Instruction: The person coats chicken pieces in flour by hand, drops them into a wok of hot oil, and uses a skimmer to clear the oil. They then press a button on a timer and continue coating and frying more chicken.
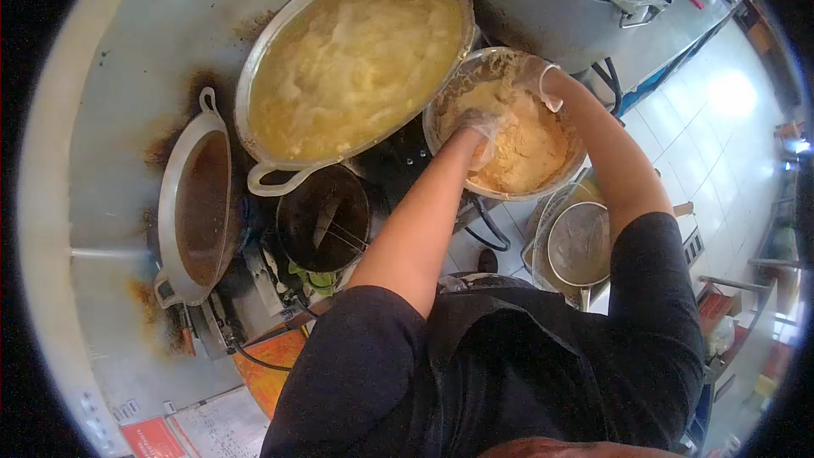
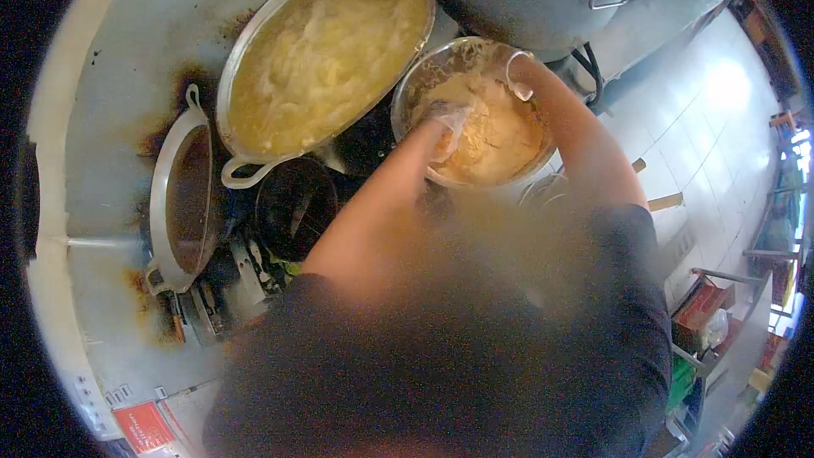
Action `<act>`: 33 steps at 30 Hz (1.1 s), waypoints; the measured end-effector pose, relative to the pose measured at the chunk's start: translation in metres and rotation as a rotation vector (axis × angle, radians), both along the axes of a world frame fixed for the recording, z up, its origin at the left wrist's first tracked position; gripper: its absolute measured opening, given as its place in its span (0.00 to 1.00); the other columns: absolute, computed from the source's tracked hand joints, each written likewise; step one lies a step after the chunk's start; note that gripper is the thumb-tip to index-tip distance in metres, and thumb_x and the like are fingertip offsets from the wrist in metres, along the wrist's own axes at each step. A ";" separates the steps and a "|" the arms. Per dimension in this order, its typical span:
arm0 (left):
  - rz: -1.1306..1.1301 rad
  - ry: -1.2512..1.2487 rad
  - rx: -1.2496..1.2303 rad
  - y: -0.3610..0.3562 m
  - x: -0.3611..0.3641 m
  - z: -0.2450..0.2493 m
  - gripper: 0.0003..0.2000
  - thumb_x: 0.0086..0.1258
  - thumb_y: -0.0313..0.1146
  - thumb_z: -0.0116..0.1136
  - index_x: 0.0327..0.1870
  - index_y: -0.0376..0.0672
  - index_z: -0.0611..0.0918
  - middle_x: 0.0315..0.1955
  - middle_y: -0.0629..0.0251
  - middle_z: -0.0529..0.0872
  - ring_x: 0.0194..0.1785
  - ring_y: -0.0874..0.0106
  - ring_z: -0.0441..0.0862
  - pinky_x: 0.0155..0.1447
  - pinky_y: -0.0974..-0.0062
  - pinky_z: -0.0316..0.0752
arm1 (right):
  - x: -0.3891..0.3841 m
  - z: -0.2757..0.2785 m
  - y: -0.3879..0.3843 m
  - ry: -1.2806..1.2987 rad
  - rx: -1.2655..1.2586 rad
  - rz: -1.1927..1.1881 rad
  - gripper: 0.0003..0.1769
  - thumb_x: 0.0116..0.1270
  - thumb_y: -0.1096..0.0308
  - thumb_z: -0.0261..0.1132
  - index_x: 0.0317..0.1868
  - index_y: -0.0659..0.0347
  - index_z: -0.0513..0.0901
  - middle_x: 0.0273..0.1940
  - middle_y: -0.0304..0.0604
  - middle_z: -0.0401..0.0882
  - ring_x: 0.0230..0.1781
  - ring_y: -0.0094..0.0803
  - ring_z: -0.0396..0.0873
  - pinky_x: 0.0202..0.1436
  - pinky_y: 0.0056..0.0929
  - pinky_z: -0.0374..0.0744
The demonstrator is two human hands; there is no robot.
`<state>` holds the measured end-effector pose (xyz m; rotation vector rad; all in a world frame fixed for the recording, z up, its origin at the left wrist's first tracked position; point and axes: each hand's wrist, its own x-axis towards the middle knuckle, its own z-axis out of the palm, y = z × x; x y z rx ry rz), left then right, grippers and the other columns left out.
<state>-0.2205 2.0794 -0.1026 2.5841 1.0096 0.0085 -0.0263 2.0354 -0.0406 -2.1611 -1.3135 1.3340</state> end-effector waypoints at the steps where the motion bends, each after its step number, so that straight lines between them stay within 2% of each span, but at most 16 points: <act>1: -0.002 0.042 -0.014 0.006 0.004 -0.005 0.18 0.68 0.44 0.48 0.49 0.43 0.83 0.50 0.53 0.84 0.52 0.56 0.82 0.55 0.61 0.76 | 0.020 -0.032 0.008 -0.008 0.015 -0.008 0.19 0.63 0.54 0.63 0.48 0.57 0.83 0.47 0.42 0.82 0.42 0.38 0.77 0.46 0.40 0.75; 4: -0.024 0.162 -0.029 0.033 0.014 -0.049 0.18 0.67 0.43 0.48 0.49 0.41 0.83 0.50 0.52 0.84 0.49 0.56 0.83 0.51 0.60 0.78 | 0.036 -0.071 -0.001 -0.161 0.084 0.082 0.19 0.61 0.56 0.66 0.47 0.61 0.82 0.46 0.42 0.81 0.43 0.39 0.76 0.47 0.40 0.74; 6: -0.167 0.208 0.082 0.045 0.015 -0.062 0.18 0.67 0.42 0.49 0.48 0.39 0.82 0.48 0.50 0.84 0.47 0.56 0.84 0.47 0.59 0.79 | -0.006 -0.027 -0.007 -0.672 -0.160 0.467 0.28 0.51 0.55 0.70 0.55 0.49 0.80 0.52 0.40 0.81 0.48 0.35 0.79 0.52 0.30 0.75; 8: -0.157 0.138 0.129 0.051 0.021 -0.073 0.18 0.67 0.41 0.49 0.47 0.37 0.82 0.47 0.49 0.84 0.46 0.57 0.85 0.45 0.59 0.79 | 0.007 -0.057 -0.015 -0.997 0.039 0.931 0.28 0.53 0.53 0.68 0.55 0.50 0.80 0.53 0.43 0.81 0.49 0.36 0.79 0.52 0.32 0.75; 10: 0.069 -0.025 0.037 0.048 0.024 -0.085 0.18 0.68 0.42 0.49 0.47 0.36 0.82 0.46 0.48 0.84 0.45 0.57 0.85 0.44 0.59 0.78 | 0.009 -0.065 -0.020 -1.061 0.132 1.014 0.24 0.55 0.54 0.66 0.52 0.53 0.82 0.52 0.46 0.82 0.49 0.38 0.80 0.51 0.35 0.76; 13: 0.555 -0.403 -0.773 0.028 0.028 -0.083 0.18 0.67 0.42 0.49 0.45 0.38 0.83 0.46 0.48 0.84 0.45 0.57 0.84 0.45 0.58 0.78 | 0.005 -0.074 -0.020 -0.768 0.089 0.559 0.16 0.61 0.60 0.61 0.44 0.60 0.86 0.48 0.49 0.84 0.45 0.42 0.82 0.46 0.39 0.79; 14: 0.526 -0.374 -0.842 0.018 0.022 -0.062 0.18 0.66 0.42 0.50 0.45 0.38 0.83 0.46 0.48 0.84 0.46 0.57 0.84 0.46 0.59 0.78 | 0.040 -0.139 0.004 -1.017 0.099 0.928 0.15 0.62 0.63 0.61 0.45 0.59 0.86 0.50 0.49 0.83 0.46 0.42 0.82 0.47 0.37 0.80; 16: 0.462 -0.323 -0.973 -0.005 0.004 -0.007 0.18 0.64 0.43 0.52 0.45 0.39 0.84 0.47 0.48 0.84 0.48 0.57 0.83 0.49 0.61 0.78 | 0.036 -0.101 -0.006 -0.975 -0.041 0.606 0.14 0.58 0.70 0.65 0.45 0.61 0.86 0.49 0.47 0.84 0.47 0.41 0.82 0.47 0.35 0.81; 17: 0.221 -0.087 -0.660 -0.005 0.006 0.007 0.18 0.64 0.44 0.53 0.45 0.39 0.84 0.48 0.48 0.84 0.49 0.57 0.83 0.51 0.62 0.78 | 0.032 -0.085 -0.010 -0.946 -0.108 0.449 0.14 0.57 0.73 0.67 0.45 0.62 0.86 0.48 0.47 0.84 0.48 0.41 0.82 0.47 0.34 0.82; 18: -0.013 0.142 -0.339 -0.005 0.007 0.018 0.18 0.63 0.44 0.54 0.45 0.40 0.84 0.48 0.48 0.84 0.50 0.57 0.83 0.52 0.63 0.77 | 0.049 -0.098 -0.008 -1.129 -0.019 0.672 0.13 0.56 0.72 0.68 0.44 0.62 0.86 0.49 0.47 0.84 0.47 0.42 0.83 0.46 0.34 0.82; 21: -0.501 0.454 0.237 -0.011 -0.003 0.034 0.19 0.62 0.44 0.54 0.47 0.41 0.84 0.50 0.49 0.83 0.53 0.58 0.82 0.57 0.65 0.76 | 0.006 0.025 -0.045 -1.104 -0.131 0.799 0.11 0.59 0.70 0.66 0.42 0.61 0.87 0.50 0.48 0.83 0.47 0.42 0.83 0.46 0.34 0.82; 23: -0.528 0.431 0.309 -0.010 -0.002 0.021 0.19 0.61 0.43 0.56 0.48 0.41 0.84 0.51 0.50 0.83 0.54 0.59 0.82 0.59 0.65 0.75 | 0.037 -0.022 -0.046 -0.980 0.365 0.489 0.14 0.62 0.64 0.64 0.46 0.60 0.84 0.48 0.50 0.83 0.47 0.41 0.82 0.47 0.34 0.81; 25: -0.335 0.260 0.174 0.000 0.010 -0.008 0.18 0.59 0.41 0.58 0.48 0.42 0.84 0.51 0.50 0.83 0.55 0.60 0.81 0.60 0.66 0.75 | 0.009 0.015 -0.072 -1.112 0.643 0.432 0.17 0.62 0.60 0.63 0.48 0.59 0.82 0.47 0.51 0.83 0.47 0.42 0.82 0.49 0.34 0.80; 28: -0.093 -0.074 -0.089 0.002 0.013 0.003 0.18 0.57 0.38 0.61 0.48 0.42 0.84 0.51 0.51 0.83 0.55 0.60 0.81 0.60 0.67 0.74 | -0.017 0.040 -0.080 -0.962 0.136 0.090 0.29 0.59 0.64 0.64 0.63 0.53 0.73 0.58 0.40 0.76 0.57 0.34 0.76 0.61 0.25 0.72; 32: 0.122 -0.132 -0.129 0.012 0.026 -0.019 0.17 0.60 0.37 0.59 0.49 0.39 0.83 0.49 0.53 0.84 0.53 0.60 0.81 0.60 0.67 0.74 | -0.055 0.009 -0.078 -1.367 0.084 0.314 0.23 0.62 0.60 0.60 0.57 0.60 0.76 0.52 0.45 0.78 0.55 0.38 0.77 0.58 0.27 0.73; 33: 0.111 -0.145 -0.012 0.000 0.032 -0.011 0.17 0.62 0.37 0.57 0.49 0.39 0.83 0.49 0.53 0.84 0.53 0.59 0.82 0.60 0.67 0.74 | -0.059 0.002 -0.073 -1.234 0.206 0.202 0.23 0.62 0.61 0.59 0.56 0.59 0.76 0.51 0.45 0.78 0.54 0.38 0.77 0.58 0.27 0.73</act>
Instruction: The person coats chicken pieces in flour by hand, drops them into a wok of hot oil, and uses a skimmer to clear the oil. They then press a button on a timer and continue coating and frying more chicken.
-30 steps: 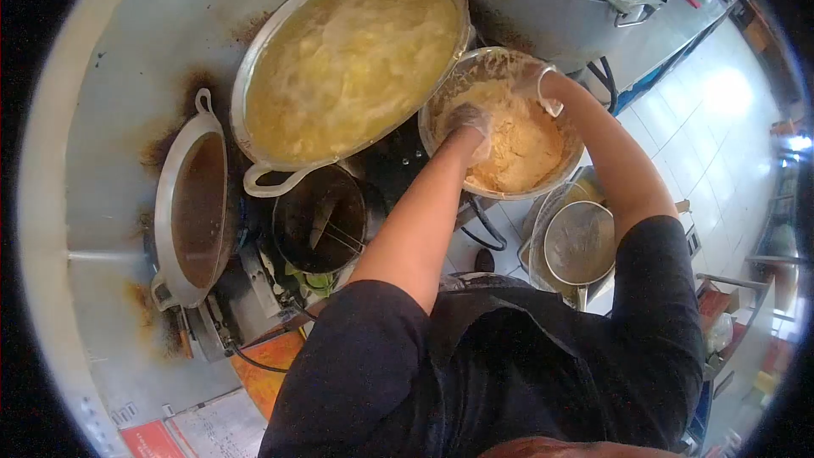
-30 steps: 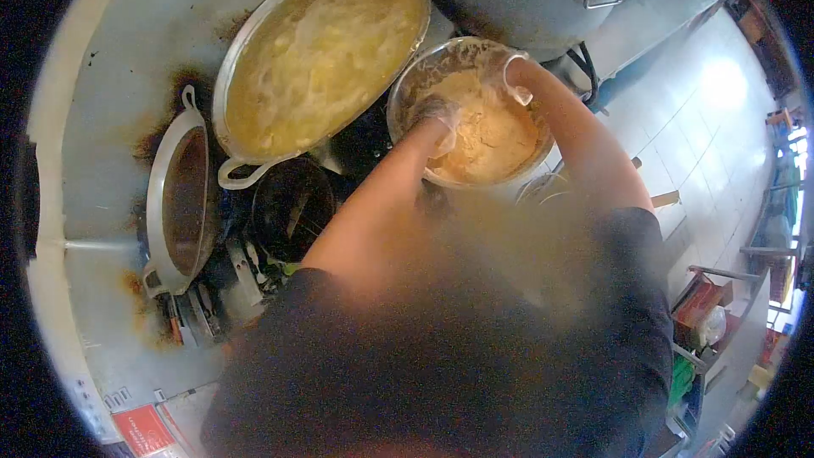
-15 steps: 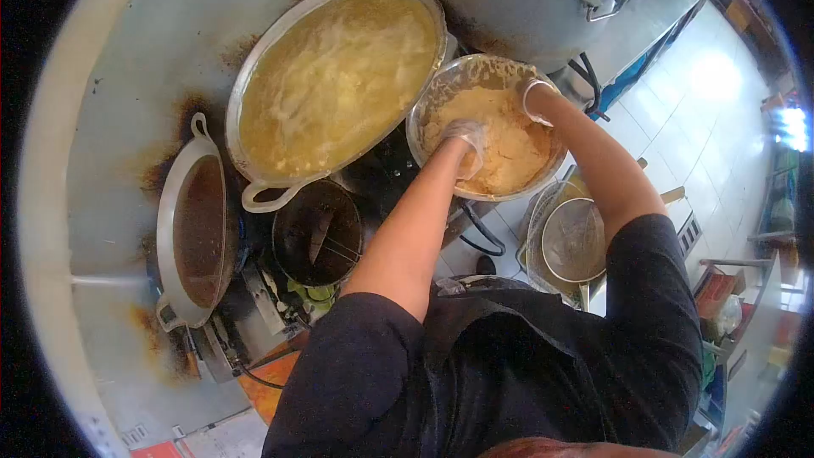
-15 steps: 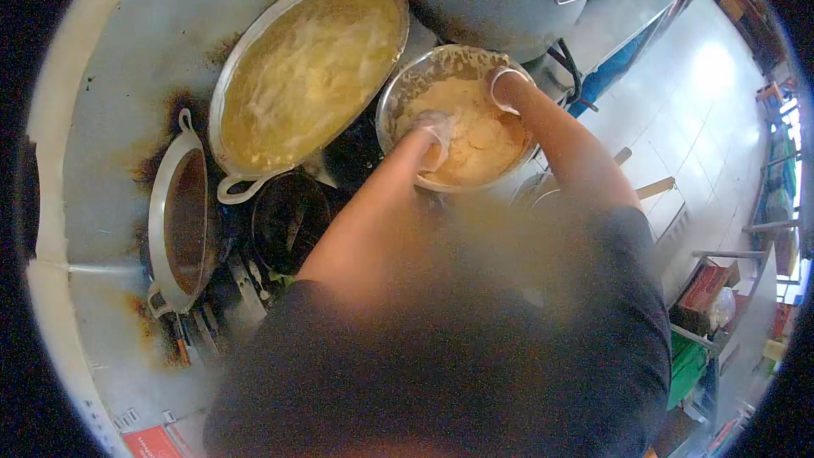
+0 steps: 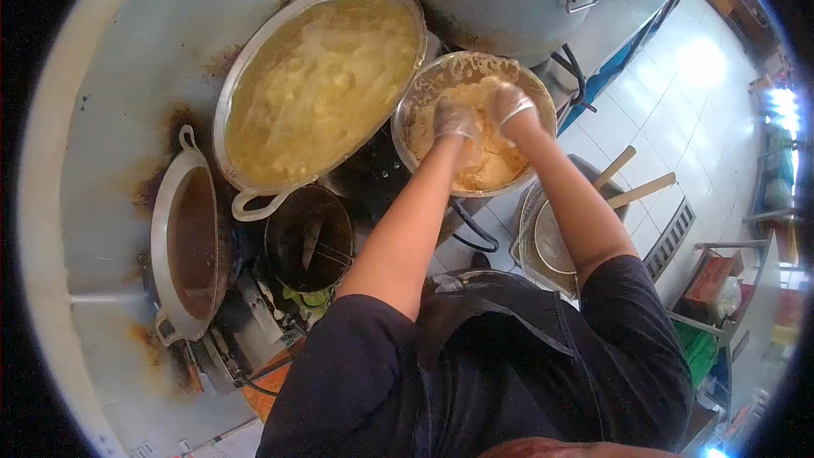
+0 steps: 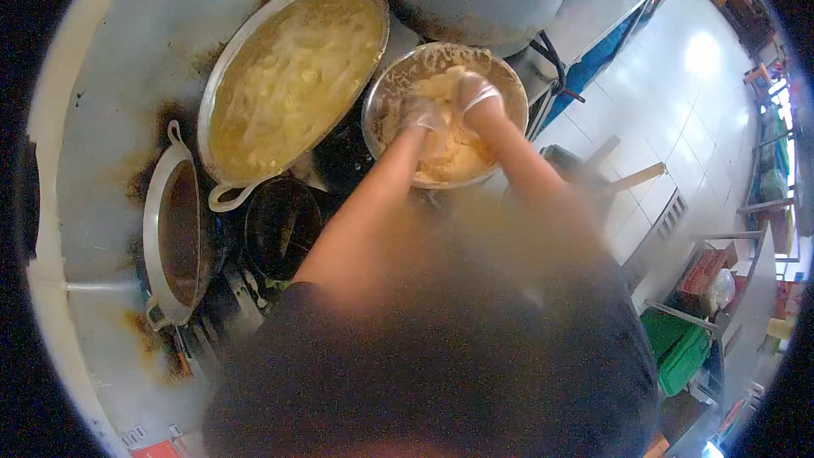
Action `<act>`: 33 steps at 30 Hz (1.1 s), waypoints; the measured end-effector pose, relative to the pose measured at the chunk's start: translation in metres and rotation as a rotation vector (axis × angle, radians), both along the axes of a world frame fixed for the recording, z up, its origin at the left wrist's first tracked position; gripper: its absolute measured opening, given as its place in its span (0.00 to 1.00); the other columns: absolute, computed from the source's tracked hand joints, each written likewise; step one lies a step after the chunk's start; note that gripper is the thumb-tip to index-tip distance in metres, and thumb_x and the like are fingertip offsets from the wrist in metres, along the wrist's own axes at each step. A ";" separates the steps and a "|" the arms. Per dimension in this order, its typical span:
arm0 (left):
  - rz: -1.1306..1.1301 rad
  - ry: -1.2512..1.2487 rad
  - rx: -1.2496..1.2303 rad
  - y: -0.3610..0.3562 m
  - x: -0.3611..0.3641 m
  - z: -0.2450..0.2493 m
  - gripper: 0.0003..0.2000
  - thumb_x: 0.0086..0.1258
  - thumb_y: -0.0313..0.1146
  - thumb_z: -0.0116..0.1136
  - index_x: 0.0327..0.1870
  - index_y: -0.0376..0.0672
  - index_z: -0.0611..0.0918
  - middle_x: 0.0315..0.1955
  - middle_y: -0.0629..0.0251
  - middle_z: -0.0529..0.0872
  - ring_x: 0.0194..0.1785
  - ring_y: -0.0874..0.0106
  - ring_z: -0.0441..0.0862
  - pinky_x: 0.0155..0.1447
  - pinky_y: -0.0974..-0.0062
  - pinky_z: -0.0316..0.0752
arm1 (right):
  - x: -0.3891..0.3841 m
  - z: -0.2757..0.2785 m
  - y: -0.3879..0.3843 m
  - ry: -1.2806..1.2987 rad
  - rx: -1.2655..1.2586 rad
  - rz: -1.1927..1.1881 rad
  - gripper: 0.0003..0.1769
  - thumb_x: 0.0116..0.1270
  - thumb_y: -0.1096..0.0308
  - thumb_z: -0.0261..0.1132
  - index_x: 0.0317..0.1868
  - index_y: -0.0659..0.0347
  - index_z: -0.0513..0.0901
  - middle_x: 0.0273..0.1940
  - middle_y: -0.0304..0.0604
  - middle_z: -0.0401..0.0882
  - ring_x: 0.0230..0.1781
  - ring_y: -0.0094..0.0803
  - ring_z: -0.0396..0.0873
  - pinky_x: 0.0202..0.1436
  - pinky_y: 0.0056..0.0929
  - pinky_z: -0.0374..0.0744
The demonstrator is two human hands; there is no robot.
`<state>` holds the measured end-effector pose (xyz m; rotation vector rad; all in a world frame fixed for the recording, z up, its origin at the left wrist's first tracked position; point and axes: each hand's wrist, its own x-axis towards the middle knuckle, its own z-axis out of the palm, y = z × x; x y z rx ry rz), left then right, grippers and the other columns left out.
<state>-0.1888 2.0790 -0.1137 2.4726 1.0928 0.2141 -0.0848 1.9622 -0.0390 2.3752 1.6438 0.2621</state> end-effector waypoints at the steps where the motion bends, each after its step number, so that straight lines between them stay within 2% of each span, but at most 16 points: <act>1: 0.035 -0.099 -0.030 -0.003 0.001 0.003 0.17 0.63 0.37 0.56 0.50 0.39 0.82 0.49 0.53 0.84 0.53 0.60 0.81 0.60 0.67 0.74 | -0.004 -0.015 0.005 0.155 0.134 -0.015 0.22 0.62 0.61 0.59 0.56 0.59 0.76 0.51 0.45 0.78 0.54 0.38 0.77 0.57 0.27 0.73; 2: 0.066 -0.200 -0.058 -0.007 0.001 0.006 0.17 0.64 0.37 0.55 0.50 0.38 0.82 0.49 0.54 0.84 0.54 0.60 0.81 0.60 0.67 0.73 | -0.005 -0.029 0.008 0.310 0.268 -0.030 0.21 0.62 0.61 0.59 0.55 0.59 0.77 0.50 0.45 0.79 0.54 0.38 0.77 0.57 0.27 0.74; 4: 0.220 -0.593 -0.416 0.001 -0.003 0.000 0.17 0.65 0.37 0.55 0.51 0.38 0.81 0.50 0.54 0.84 0.55 0.60 0.80 0.60 0.68 0.73 | 0.019 -0.037 0.009 0.036 0.240 0.058 0.20 0.63 0.63 0.57 0.55 0.58 0.77 0.48 0.45 0.79 0.52 0.38 0.78 0.55 0.28 0.75; 7: 0.217 -0.144 -0.038 0.017 0.004 -0.026 0.18 0.64 0.36 0.57 0.52 0.38 0.81 0.51 0.54 0.83 0.54 0.59 0.81 0.57 0.66 0.75 | 0.016 -0.033 0.007 0.017 0.053 -0.041 0.20 0.64 0.65 0.56 0.57 0.57 0.76 0.50 0.45 0.79 0.54 0.41 0.77 0.57 0.30 0.75; 10: 0.229 -0.428 -0.333 0.015 0.003 -0.007 0.16 0.67 0.37 0.53 0.51 0.38 0.82 0.49 0.54 0.84 0.51 0.58 0.82 0.53 0.65 0.76 | 0.007 -0.020 -0.004 0.728 0.537 -0.117 0.20 0.63 0.68 0.57 0.57 0.56 0.77 0.51 0.47 0.80 0.55 0.42 0.78 0.57 0.31 0.75; 11: 0.242 -0.669 -0.398 0.019 0.009 -0.029 0.16 0.68 0.38 0.53 0.49 0.38 0.82 0.47 0.54 0.85 0.49 0.58 0.82 0.51 0.64 0.76 | 0.021 -0.040 -0.003 0.536 0.618 -0.070 0.20 0.62 0.69 0.60 0.56 0.58 0.78 0.51 0.50 0.81 0.52 0.44 0.80 0.55 0.33 0.77; 14: 0.322 -1.055 -0.766 0.036 0.029 -0.114 0.17 0.70 0.43 0.51 0.48 0.41 0.83 0.42 0.56 0.85 0.45 0.60 0.82 0.48 0.64 0.76 | 0.016 -0.006 -0.016 0.687 0.543 -0.282 0.22 0.62 0.68 0.60 0.58 0.59 0.77 0.54 0.50 0.80 0.53 0.41 0.79 0.57 0.33 0.76; 16: 0.417 -0.803 -1.244 0.030 0.020 -0.102 0.19 0.72 0.50 0.49 0.53 0.47 0.80 0.42 0.61 0.82 0.44 0.65 0.79 0.50 0.66 0.74 | 0.037 -0.055 -0.011 0.884 0.496 -0.058 0.22 0.64 0.66 0.59 0.59 0.60 0.76 0.57 0.47 0.79 0.54 0.38 0.78 0.58 0.34 0.76; 17: 0.435 -0.766 -1.109 -0.011 -0.002 -0.035 0.18 0.71 0.50 0.50 0.48 0.47 0.82 0.40 0.62 0.82 0.43 0.66 0.78 0.49 0.65 0.74 | 0.044 -0.074 -0.008 0.851 0.482 0.033 0.22 0.64 0.67 0.59 0.58 0.60 0.76 0.57 0.47 0.79 0.55 0.38 0.78 0.58 0.35 0.75; 20: -0.141 0.276 0.132 -0.009 0.022 -0.063 0.13 0.66 0.41 0.54 0.39 0.45 0.86 0.30 0.62 0.87 0.33 0.66 0.84 0.35 0.63 0.77 | 0.048 -0.050 -0.007 0.156 0.215 0.256 0.22 0.61 0.71 0.60 0.58 0.62 0.76 0.57 0.47 0.79 0.54 0.39 0.78 0.59 0.35 0.74; 21: -0.152 0.263 0.240 -0.013 0.015 -0.061 0.13 0.67 0.42 0.53 0.40 0.45 0.85 0.34 0.61 0.86 0.38 0.65 0.83 0.40 0.63 0.76 | 0.042 -0.030 -0.015 -0.178 0.093 0.305 0.23 0.60 0.73 0.60 0.57 0.62 0.76 0.57 0.48 0.78 0.54 0.40 0.78 0.59 0.36 0.74; 24: -0.272 0.393 0.417 -0.053 -0.015 -0.024 0.13 0.67 0.42 0.52 0.40 0.44 0.83 0.39 0.58 0.85 0.46 0.62 0.82 0.49 0.63 0.75 | 0.007 0.069 -0.022 0.515 0.364 -0.079 0.23 0.61 0.74 0.59 0.58 0.63 0.75 0.56 0.50 0.78 0.55 0.41 0.77 0.59 0.36 0.74; 25: -0.371 0.542 0.371 -0.074 -0.023 0.041 0.12 0.66 0.40 0.53 0.39 0.44 0.85 0.36 0.58 0.86 0.44 0.62 0.83 0.48 0.62 0.76 | 0.013 0.075 -0.024 0.361 0.560 0.171 0.22 0.62 0.73 0.59 0.57 0.62 0.76 0.49 0.52 0.81 0.50 0.45 0.79 0.55 0.35 0.77; 27: -0.134 0.303 0.155 -0.093 -0.032 0.066 0.10 0.65 0.37 0.54 0.37 0.43 0.85 0.34 0.56 0.87 0.42 0.60 0.84 0.47 0.60 0.77 | 0.003 0.123 -0.020 0.375 0.596 0.285 0.21 0.62 0.72 0.61 0.57 0.61 0.76 0.47 0.51 0.82 0.46 0.46 0.80 0.52 0.34 0.78; 29: 0.529 -0.483 -0.173 -0.100 -0.026 0.038 0.09 0.65 0.35 0.53 0.35 0.43 0.84 0.36 0.55 0.86 0.42 0.57 0.84 0.48 0.58 0.76 | -0.010 0.165 -0.010 0.470 0.643 0.378 0.22 0.62 0.71 0.63 0.57 0.61 0.76 0.45 0.51 0.82 0.43 0.46 0.81 0.51 0.33 0.78; 33: 0.277 -0.481 0.060 -0.101 -0.046 0.066 0.07 0.65 0.36 0.53 0.34 0.47 0.83 0.37 0.58 0.86 0.40 0.54 0.82 0.46 0.58 0.76 | -0.052 0.236 0.033 0.641 0.503 0.389 0.24 0.61 0.69 0.66 0.59 0.60 0.75 0.45 0.49 0.82 0.41 0.44 0.81 0.51 0.32 0.78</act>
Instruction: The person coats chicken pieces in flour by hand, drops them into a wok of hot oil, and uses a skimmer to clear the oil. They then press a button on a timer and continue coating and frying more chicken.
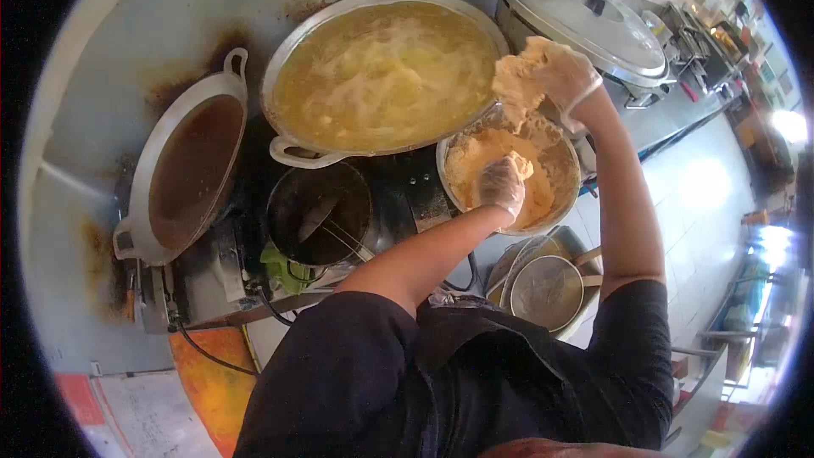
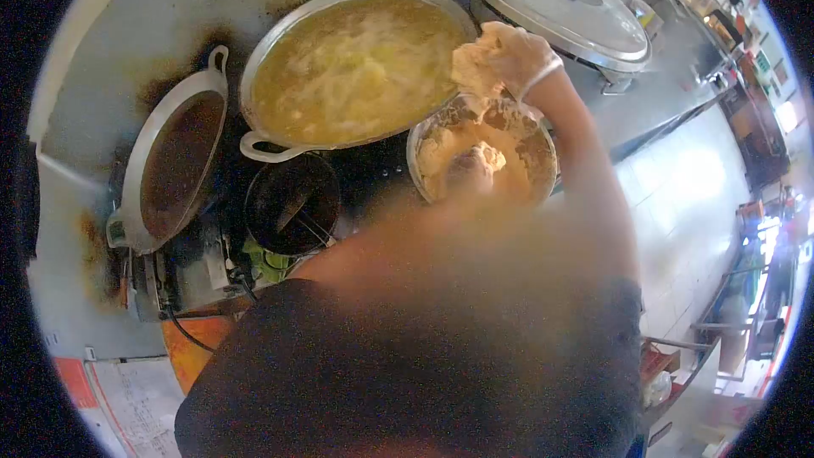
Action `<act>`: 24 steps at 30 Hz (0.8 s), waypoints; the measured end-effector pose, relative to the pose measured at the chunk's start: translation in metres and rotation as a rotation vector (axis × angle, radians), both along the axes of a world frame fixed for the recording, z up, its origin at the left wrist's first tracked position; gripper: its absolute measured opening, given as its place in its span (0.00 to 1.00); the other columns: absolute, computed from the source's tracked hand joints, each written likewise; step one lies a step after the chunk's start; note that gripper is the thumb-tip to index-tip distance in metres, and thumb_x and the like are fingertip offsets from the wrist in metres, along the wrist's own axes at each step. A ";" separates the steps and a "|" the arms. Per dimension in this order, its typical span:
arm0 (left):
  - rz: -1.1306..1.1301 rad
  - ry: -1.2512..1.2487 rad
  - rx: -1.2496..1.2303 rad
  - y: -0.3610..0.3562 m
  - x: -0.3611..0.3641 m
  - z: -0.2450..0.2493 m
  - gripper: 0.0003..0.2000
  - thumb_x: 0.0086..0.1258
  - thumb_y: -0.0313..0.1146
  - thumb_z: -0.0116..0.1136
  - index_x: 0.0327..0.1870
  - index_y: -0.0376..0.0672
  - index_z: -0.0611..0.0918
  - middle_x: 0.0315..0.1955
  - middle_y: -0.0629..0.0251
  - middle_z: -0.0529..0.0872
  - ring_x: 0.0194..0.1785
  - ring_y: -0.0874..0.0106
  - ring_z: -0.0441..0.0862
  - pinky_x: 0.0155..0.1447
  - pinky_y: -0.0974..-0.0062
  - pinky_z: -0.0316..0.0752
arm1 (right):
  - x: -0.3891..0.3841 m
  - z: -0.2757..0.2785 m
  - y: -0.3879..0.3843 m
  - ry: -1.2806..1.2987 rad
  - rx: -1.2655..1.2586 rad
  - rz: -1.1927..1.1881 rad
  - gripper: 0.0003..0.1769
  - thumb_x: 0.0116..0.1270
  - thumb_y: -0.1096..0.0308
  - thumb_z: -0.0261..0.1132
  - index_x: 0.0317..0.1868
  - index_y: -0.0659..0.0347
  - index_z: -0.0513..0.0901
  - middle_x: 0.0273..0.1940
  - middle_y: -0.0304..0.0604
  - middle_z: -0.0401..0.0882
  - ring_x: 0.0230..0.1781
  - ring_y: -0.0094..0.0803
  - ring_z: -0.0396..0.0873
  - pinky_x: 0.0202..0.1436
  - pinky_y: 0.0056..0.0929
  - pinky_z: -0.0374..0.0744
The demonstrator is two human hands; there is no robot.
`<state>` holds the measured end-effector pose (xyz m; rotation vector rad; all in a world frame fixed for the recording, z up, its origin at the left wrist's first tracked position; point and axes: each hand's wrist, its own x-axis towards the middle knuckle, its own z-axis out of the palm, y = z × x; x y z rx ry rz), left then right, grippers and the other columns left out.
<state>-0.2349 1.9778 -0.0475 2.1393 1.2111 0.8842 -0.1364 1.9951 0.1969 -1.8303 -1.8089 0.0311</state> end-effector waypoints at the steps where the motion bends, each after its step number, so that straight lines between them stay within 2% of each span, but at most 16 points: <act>1: -0.069 -0.017 0.015 -0.002 -0.007 0.016 0.06 0.65 0.36 0.54 0.34 0.48 0.83 0.36 0.59 0.86 0.40 0.55 0.83 0.46 0.59 0.76 | -0.008 0.012 0.012 -0.024 -0.098 -0.002 0.25 0.61 0.69 0.66 0.59 0.60 0.75 0.45 0.49 0.82 0.41 0.43 0.81 0.51 0.32 0.79; 2: -0.136 -0.033 0.032 -0.004 -0.013 0.032 0.06 0.65 0.36 0.55 0.35 0.49 0.83 0.36 0.61 0.86 0.41 0.56 0.83 0.46 0.60 0.76 | 0.012 -0.007 0.032 0.042 -0.033 0.171 0.24 0.62 0.66 0.66 0.59 0.58 0.75 0.47 0.48 0.82 0.45 0.43 0.80 0.53 0.32 0.77; 5: -0.156 0.182 0.100 -0.018 -0.026 0.071 0.04 0.64 0.35 0.57 0.34 0.50 0.83 0.32 0.63 0.85 0.41 0.60 0.84 0.44 0.63 0.77 | -0.016 -0.005 0.079 -0.388 -0.305 0.211 0.21 0.65 0.65 0.62 0.58 0.57 0.76 0.50 0.45 0.81 0.49 0.41 0.79 0.55 0.33 0.76; 6: -0.223 0.211 0.164 -0.013 -0.023 0.056 0.03 0.62 0.33 0.59 0.34 0.51 0.83 0.31 0.64 0.85 0.40 0.63 0.84 0.43 0.63 0.77 | -0.009 -0.018 0.102 -0.625 -0.382 0.206 0.19 0.66 0.63 0.61 0.57 0.56 0.77 0.53 0.44 0.79 0.53 0.39 0.78 0.57 0.33 0.75; 9: -0.358 0.093 0.231 -0.009 -0.011 0.030 0.03 0.60 0.34 0.60 0.34 0.50 0.83 0.32 0.64 0.86 0.39 0.63 0.84 0.42 0.63 0.77 | 0.020 -0.067 0.162 -1.192 -0.414 0.289 0.19 0.66 0.62 0.62 0.57 0.55 0.78 0.52 0.43 0.81 0.52 0.39 0.79 0.55 0.33 0.77; 10: -0.344 0.135 0.163 -0.018 -0.033 0.074 0.04 0.60 0.34 0.60 0.34 0.49 0.83 0.31 0.63 0.86 0.39 0.62 0.84 0.41 0.63 0.77 | 0.012 -0.057 0.157 -1.218 -0.456 0.274 0.20 0.65 0.61 0.63 0.56 0.55 0.78 0.51 0.43 0.81 0.52 0.39 0.80 0.54 0.33 0.77; 12: -0.307 0.210 0.250 -0.027 -0.045 0.122 0.04 0.59 0.34 0.60 0.33 0.49 0.84 0.29 0.63 0.87 0.39 0.62 0.84 0.40 0.63 0.78 | -0.010 -0.027 0.137 -1.257 -0.536 0.239 0.20 0.64 0.59 0.64 0.56 0.55 0.78 0.49 0.42 0.82 0.51 0.39 0.80 0.53 0.33 0.78; 14: -0.341 0.201 0.239 -0.021 -0.039 0.130 0.04 0.61 0.35 0.60 0.32 0.49 0.86 0.28 0.64 0.87 0.40 0.64 0.85 0.39 0.63 0.79 | 0.018 -0.020 0.146 -0.958 -0.296 0.255 0.20 0.64 0.59 0.64 0.55 0.55 0.79 0.48 0.42 0.83 0.49 0.40 0.81 0.51 0.33 0.79; 15: -0.380 0.271 0.287 -0.016 -0.039 0.141 0.05 0.61 0.35 0.60 0.32 0.49 0.86 0.30 0.64 0.87 0.41 0.65 0.85 0.39 0.63 0.79 | 0.017 -0.007 0.141 -0.931 -0.263 0.211 0.20 0.64 0.58 0.64 0.54 0.56 0.79 0.47 0.43 0.83 0.49 0.39 0.81 0.51 0.33 0.79; 18: -0.442 0.455 0.433 -0.013 -0.044 0.205 0.06 0.63 0.35 0.59 0.33 0.48 0.87 0.34 0.63 0.87 0.43 0.65 0.86 0.40 0.64 0.81 | 0.017 0.050 0.118 -0.774 -0.177 0.156 0.20 0.66 0.57 0.63 0.54 0.58 0.79 0.47 0.46 0.83 0.50 0.37 0.81 0.53 0.34 0.78; 19: -0.421 0.494 0.494 -0.008 -0.047 0.223 0.06 0.64 0.34 0.59 0.34 0.48 0.88 0.35 0.62 0.87 0.44 0.65 0.86 0.40 0.65 0.82 | 0.035 0.058 0.114 -0.550 -0.076 0.223 0.20 0.66 0.56 0.62 0.53 0.59 0.79 0.46 0.47 0.83 0.51 0.37 0.81 0.54 0.34 0.78; 21: -0.584 0.631 0.726 0.021 -0.043 0.240 0.08 0.65 0.34 0.54 0.34 0.44 0.85 0.34 0.58 0.85 0.41 0.65 0.85 0.38 0.63 0.81 | 0.022 0.103 0.073 -0.743 -0.111 0.096 0.20 0.67 0.55 0.62 0.51 0.62 0.80 0.47 0.49 0.82 0.51 0.39 0.80 0.55 0.35 0.76; 24: -0.376 0.571 0.660 0.057 -0.047 0.276 0.10 0.64 0.38 0.55 0.34 0.44 0.86 0.33 0.53 0.86 0.40 0.61 0.86 0.40 0.62 0.81 | 0.076 0.100 0.047 -0.369 0.263 0.114 0.21 0.66 0.54 0.62 0.51 0.60 0.81 0.46 0.49 0.84 0.46 0.43 0.81 0.52 0.37 0.77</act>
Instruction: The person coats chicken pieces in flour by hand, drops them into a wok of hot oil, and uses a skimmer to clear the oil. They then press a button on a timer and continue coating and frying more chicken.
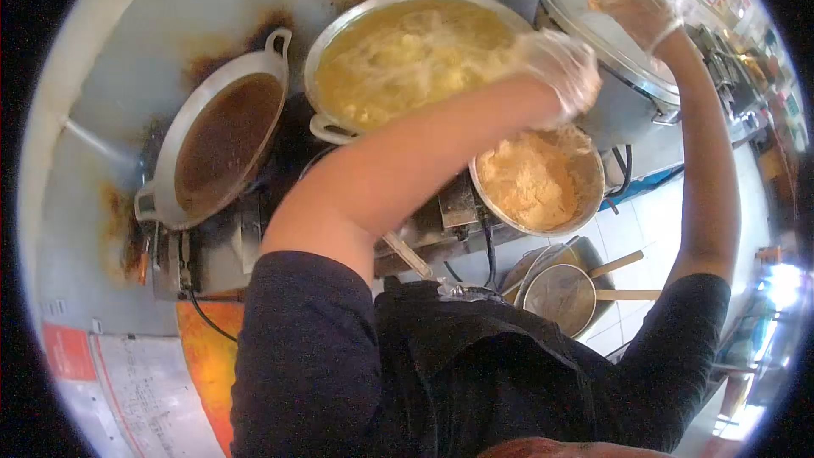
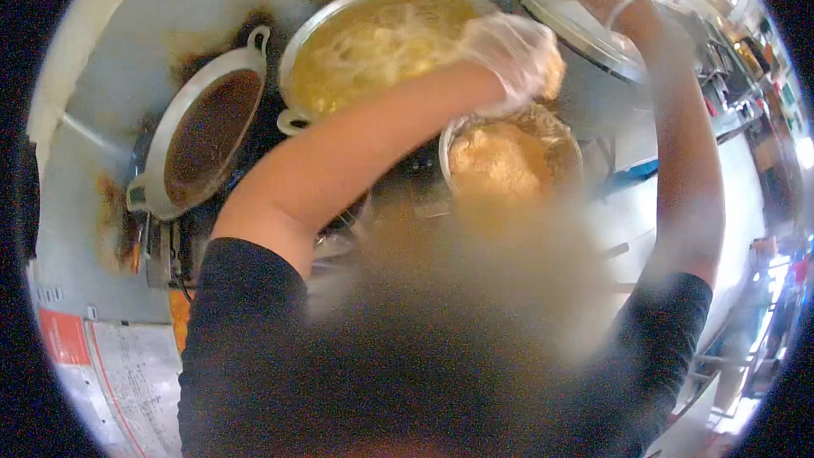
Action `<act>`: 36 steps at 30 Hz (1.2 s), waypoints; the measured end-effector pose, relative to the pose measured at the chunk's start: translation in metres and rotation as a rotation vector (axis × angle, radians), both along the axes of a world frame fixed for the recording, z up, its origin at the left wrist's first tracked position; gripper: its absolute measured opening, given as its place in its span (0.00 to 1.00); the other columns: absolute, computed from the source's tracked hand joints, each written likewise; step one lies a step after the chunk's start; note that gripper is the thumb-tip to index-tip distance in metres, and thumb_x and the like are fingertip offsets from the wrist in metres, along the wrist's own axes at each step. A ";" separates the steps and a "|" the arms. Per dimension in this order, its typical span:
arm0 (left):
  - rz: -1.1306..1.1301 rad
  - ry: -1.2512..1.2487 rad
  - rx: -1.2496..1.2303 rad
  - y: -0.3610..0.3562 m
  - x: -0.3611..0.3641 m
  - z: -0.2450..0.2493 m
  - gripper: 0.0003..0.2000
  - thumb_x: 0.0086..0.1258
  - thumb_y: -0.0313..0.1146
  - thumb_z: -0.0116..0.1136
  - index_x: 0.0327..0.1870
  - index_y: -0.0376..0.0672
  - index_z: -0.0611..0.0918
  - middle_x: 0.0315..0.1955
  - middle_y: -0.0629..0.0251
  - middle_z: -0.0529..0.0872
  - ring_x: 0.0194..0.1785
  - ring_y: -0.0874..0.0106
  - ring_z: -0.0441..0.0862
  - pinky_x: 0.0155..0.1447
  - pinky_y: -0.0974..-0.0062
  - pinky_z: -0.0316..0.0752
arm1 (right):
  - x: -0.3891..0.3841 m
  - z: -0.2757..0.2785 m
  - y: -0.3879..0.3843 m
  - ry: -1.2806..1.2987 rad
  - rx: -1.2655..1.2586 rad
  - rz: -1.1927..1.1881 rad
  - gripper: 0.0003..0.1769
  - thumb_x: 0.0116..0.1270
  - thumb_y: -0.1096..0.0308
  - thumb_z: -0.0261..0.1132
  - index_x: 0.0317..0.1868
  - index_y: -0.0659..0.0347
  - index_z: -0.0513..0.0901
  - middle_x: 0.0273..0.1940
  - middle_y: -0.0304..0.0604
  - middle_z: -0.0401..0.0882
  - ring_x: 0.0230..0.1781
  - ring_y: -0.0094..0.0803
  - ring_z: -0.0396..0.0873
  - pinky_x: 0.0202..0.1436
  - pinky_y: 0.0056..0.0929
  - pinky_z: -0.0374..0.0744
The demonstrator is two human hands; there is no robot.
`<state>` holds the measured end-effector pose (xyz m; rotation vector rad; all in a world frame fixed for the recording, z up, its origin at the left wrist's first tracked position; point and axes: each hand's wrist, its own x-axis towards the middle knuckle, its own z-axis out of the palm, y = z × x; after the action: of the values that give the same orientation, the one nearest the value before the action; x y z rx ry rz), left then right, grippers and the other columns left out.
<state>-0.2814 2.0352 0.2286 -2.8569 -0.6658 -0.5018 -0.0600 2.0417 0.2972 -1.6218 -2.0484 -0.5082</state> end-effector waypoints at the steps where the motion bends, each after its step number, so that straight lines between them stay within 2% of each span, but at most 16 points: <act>1: 0.035 0.007 0.022 0.013 -0.003 0.012 0.11 0.64 0.40 0.55 0.34 0.45 0.86 0.32 0.53 0.87 0.40 0.60 0.86 0.41 0.62 0.81 | -0.004 -0.001 -0.020 -0.134 0.034 -0.035 0.20 0.66 0.54 0.62 0.50 0.59 0.81 0.45 0.48 0.84 0.45 0.43 0.82 0.51 0.37 0.78; 4: 0.077 -0.037 -0.082 0.092 0.019 -0.009 0.12 0.64 0.42 0.54 0.33 0.46 0.85 0.33 0.55 0.87 0.39 0.59 0.85 0.42 0.59 0.80 | -0.013 -0.021 -0.068 -0.188 -0.037 -0.241 0.17 0.64 0.54 0.63 0.46 0.56 0.84 0.38 0.48 0.85 0.37 0.43 0.83 0.44 0.37 0.80; 5: 0.135 -0.067 -0.152 0.113 0.027 -0.021 0.12 0.65 0.42 0.53 0.32 0.46 0.84 0.32 0.56 0.86 0.39 0.59 0.85 0.42 0.59 0.78 | -0.043 -0.027 -0.095 -0.010 -0.068 -0.313 0.15 0.62 0.57 0.63 0.41 0.58 0.84 0.38 0.50 0.84 0.36 0.42 0.83 0.43 0.37 0.79; 6: 0.236 0.013 -0.259 0.120 0.029 -0.018 0.12 0.64 0.43 0.53 0.32 0.45 0.84 0.32 0.56 0.85 0.38 0.60 0.83 0.42 0.60 0.77 | -0.028 -0.049 -0.096 0.056 -0.121 -0.068 0.14 0.60 0.58 0.63 0.40 0.59 0.82 0.35 0.51 0.83 0.34 0.43 0.82 0.41 0.38 0.78; 8: 0.375 0.149 -0.362 0.144 0.039 -0.026 0.12 0.64 0.43 0.53 0.34 0.45 0.85 0.35 0.57 0.84 0.41 0.62 0.82 0.44 0.60 0.76 | -0.039 -0.073 -0.114 0.300 -0.428 -0.215 0.15 0.58 0.59 0.63 0.40 0.59 0.81 0.32 0.52 0.82 0.32 0.44 0.81 0.39 0.40 0.77; 13: 0.436 0.240 -0.228 0.180 0.054 -0.062 0.15 0.65 0.42 0.53 0.47 0.48 0.87 0.49 0.59 0.86 0.53 0.62 0.83 0.51 0.61 0.78 | -0.011 -0.190 -0.132 0.118 -0.526 -0.025 0.17 0.58 0.55 0.63 0.39 0.61 0.79 0.33 0.54 0.81 0.36 0.49 0.80 0.42 0.42 0.76; 15: 0.465 0.228 -0.143 0.179 0.062 -0.065 0.14 0.66 0.41 0.54 0.46 0.46 0.86 0.49 0.58 0.86 0.52 0.60 0.83 0.51 0.61 0.78 | -0.007 -0.221 -0.132 0.208 -0.753 -0.182 0.19 0.58 0.54 0.63 0.41 0.61 0.80 0.34 0.55 0.82 0.36 0.49 0.80 0.43 0.41 0.77; 19: 0.541 0.138 -0.070 0.218 0.087 -0.066 0.15 0.70 0.42 0.51 0.49 0.44 0.84 0.53 0.57 0.83 0.55 0.61 0.81 0.54 0.61 0.78 | 0.004 -0.248 -0.153 0.437 -0.563 -0.134 0.23 0.60 0.49 0.64 0.42 0.62 0.81 0.36 0.55 0.82 0.37 0.49 0.81 0.44 0.41 0.78; 22: 0.378 0.081 -0.023 0.154 0.100 -0.006 0.10 0.67 0.38 0.56 0.42 0.46 0.86 0.45 0.57 0.85 0.51 0.61 0.83 0.53 0.63 0.79 | 0.002 -0.234 -0.153 0.377 -0.754 -0.293 0.21 0.58 0.54 0.66 0.42 0.65 0.83 0.37 0.53 0.84 0.40 0.44 0.83 0.46 0.37 0.80; 23: 0.283 0.024 -0.036 0.152 0.112 -0.006 0.07 0.64 0.33 0.60 0.36 0.44 0.87 0.39 0.56 0.87 0.48 0.60 0.84 0.52 0.65 0.79 | 0.015 -0.251 -0.147 0.296 -0.730 -0.162 0.21 0.57 0.54 0.66 0.42 0.63 0.83 0.37 0.53 0.84 0.40 0.44 0.83 0.46 0.38 0.80; 25: 0.013 0.986 0.725 0.047 0.098 0.046 0.17 0.55 0.38 0.67 0.45 0.42 0.83 0.34 0.56 0.85 0.41 0.64 0.83 0.45 0.74 0.77 | 0.038 -0.292 -0.142 0.147 -0.663 0.017 0.21 0.56 0.52 0.66 0.42 0.61 0.83 0.37 0.54 0.84 0.39 0.44 0.83 0.46 0.40 0.79; 30: -0.436 0.692 0.371 -0.022 0.102 -0.012 0.07 0.52 0.30 0.67 0.33 0.44 0.88 0.32 0.58 0.88 0.46 0.62 0.85 0.53 0.70 0.79 | 0.020 -0.330 -0.143 -0.143 -0.799 -0.049 0.19 0.58 0.51 0.65 0.42 0.57 0.83 0.45 0.49 0.82 0.45 0.44 0.81 0.47 0.39 0.79; 33: -0.300 0.631 0.085 -0.056 0.090 -0.087 0.14 0.53 0.26 0.63 0.42 0.49 0.87 0.46 0.61 0.86 0.50 0.62 0.84 0.54 0.70 0.80 | -0.006 -0.335 -0.135 -0.159 -1.042 -0.075 0.21 0.64 0.50 0.61 0.50 0.56 0.82 0.54 0.46 0.80 0.54 0.40 0.78 0.51 0.39 0.78; 34: -0.323 0.771 0.206 -0.072 0.081 -0.089 0.10 0.57 0.29 0.61 0.40 0.44 0.87 0.44 0.58 0.86 0.48 0.62 0.85 0.52 0.69 0.80 | -0.011 -0.330 -0.142 -0.049 -1.063 -0.130 0.22 0.66 0.51 0.59 0.54 0.54 0.82 0.56 0.45 0.79 0.56 0.38 0.77 0.53 0.40 0.78; 35: 0.003 0.287 -0.294 -0.068 0.082 -0.132 0.09 0.60 0.32 0.59 0.39 0.46 0.87 0.43 0.56 0.87 0.48 0.61 0.85 0.51 0.67 0.80 | 0.001 -0.379 -0.128 -0.243 -1.053 -0.097 0.22 0.68 0.52 0.57 0.57 0.55 0.80 0.57 0.43 0.78 0.56 0.36 0.77 0.56 0.38 0.76; 36: 0.055 0.522 -0.318 -0.073 0.080 -0.127 0.10 0.60 0.34 0.59 0.41 0.46 0.87 0.42 0.53 0.86 0.48 0.59 0.85 0.50 0.65 0.80 | 0.004 -0.390 -0.121 -0.139 -1.011 -0.101 0.25 0.62 0.49 0.62 0.54 0.55 0.82 0.56 0.44 0.79 0.55 0.39 0.77 0.56 0.39 0.76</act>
<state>-0.2015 1.9620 0.1011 -3.0401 -0.7700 0.3875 -0.0564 1.9208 -0.0929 -2.2584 -2.5133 0.5140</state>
